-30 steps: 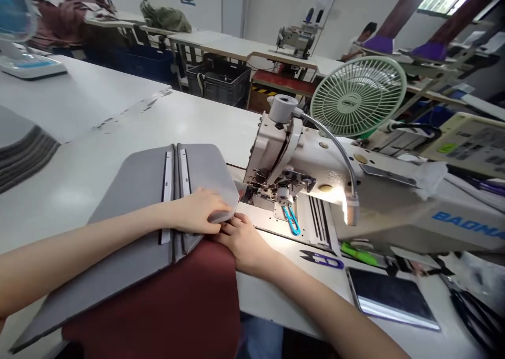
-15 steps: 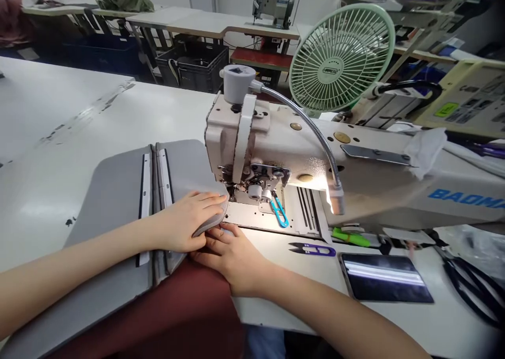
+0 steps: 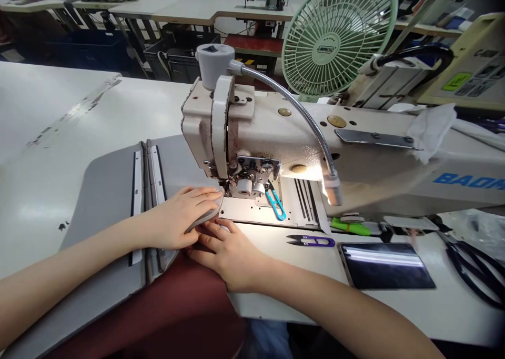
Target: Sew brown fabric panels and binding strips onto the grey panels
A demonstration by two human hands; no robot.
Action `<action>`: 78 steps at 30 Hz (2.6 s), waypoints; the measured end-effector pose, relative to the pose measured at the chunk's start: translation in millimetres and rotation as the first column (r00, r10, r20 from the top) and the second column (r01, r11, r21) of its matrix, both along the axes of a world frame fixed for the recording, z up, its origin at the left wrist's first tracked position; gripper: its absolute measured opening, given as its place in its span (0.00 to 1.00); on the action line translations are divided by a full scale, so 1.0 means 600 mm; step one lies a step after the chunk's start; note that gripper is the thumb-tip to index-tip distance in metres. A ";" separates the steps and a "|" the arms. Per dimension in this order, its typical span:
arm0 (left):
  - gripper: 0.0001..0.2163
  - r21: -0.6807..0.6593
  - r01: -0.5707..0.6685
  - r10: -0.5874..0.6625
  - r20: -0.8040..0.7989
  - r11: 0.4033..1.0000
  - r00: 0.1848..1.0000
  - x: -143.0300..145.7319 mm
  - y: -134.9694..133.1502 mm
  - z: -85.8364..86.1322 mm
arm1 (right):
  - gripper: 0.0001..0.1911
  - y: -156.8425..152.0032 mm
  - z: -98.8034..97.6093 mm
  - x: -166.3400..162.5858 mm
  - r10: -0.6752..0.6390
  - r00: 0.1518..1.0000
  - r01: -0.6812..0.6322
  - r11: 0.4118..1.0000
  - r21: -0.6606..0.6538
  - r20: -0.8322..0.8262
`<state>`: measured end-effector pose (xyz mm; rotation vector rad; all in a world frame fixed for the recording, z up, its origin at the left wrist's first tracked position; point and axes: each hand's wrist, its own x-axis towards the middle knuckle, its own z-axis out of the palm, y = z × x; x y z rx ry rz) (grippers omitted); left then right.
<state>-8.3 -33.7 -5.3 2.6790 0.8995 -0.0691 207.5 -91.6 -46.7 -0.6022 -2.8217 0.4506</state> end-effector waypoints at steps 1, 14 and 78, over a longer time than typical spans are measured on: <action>0.27 -0.003 0.003 -0.003 -0.004 1.000 1.000 0.000 0.000 0.001 | 0.24 0.000 0.000 0.000 -0.004 1.000 0.004 1.000 0.001 0.000; 0.21 -0.042 -0.037 0.036 -0.028 0.998 0.999 0.029 0.013 0.004 | 0.26 0.011 0.016 0.019 -0.027 0.997 0.027 1.000 -0.008 0.072; 0.28 0.169 -0.116 0.174 -0.385 0.979 0.906 0.049 -0.014 0.070 | 0.32 0.019 0.019 0.026 -0.258 0.952 0.242 0.964 0.113 0.162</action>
